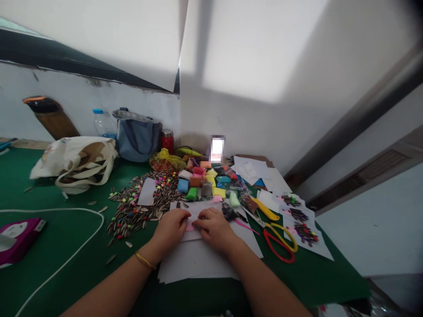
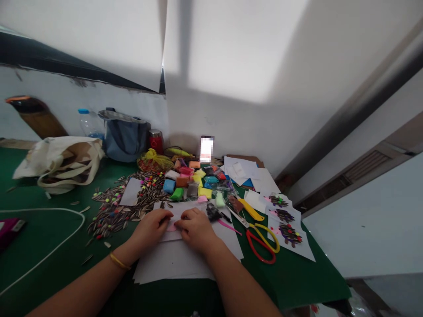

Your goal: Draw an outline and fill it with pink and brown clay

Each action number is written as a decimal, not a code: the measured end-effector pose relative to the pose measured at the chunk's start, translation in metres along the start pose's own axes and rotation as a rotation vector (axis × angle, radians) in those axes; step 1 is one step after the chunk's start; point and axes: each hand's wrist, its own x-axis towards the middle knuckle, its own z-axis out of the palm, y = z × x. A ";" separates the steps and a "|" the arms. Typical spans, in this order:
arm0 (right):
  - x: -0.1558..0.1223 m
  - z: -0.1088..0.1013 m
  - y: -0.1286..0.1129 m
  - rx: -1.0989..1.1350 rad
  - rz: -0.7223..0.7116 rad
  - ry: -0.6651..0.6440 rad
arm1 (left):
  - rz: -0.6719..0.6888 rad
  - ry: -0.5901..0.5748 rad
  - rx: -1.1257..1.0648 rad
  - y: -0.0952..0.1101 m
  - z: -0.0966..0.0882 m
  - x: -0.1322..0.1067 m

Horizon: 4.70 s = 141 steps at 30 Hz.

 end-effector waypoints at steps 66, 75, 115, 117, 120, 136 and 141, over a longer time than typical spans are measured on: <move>-0.005 -0.060 0.024 -0.145 0.333 0.477 | 0.113 0.096 0.044 0.012 -0.012 -0.005; 0.013 -0.011 -0.032 0.101 -0.085 0.344 | 0.064 0.184 -0.240 0.010 -0.006 -0.012; 0.004 -0.015 -0.023 0.248 -0.043 0.299 | 0.527 0.361 -0.111 0.018 -0.017 -0.009; 0.003 -0.015 -0.023 0.264 -0.042 0.283 | 0.532 0.366 -0.105 0.019 -0.018 -0.009; 0.004 -0.016 -0.026 0.300 -0.040 0.264 | 0.515 0.385 -0.089 0.019 -0.021 -0.008; 0.003 -0.020 -0.025 0.324 -0.030 0.277 | 0.396 0.373 -0.113 0.013 -0.017 -0.010; 0.004 -0.019 -0.025 0.315 -0.035 0.287 | 0.351 0.365 -0.044 0.015 -0.020 -0.010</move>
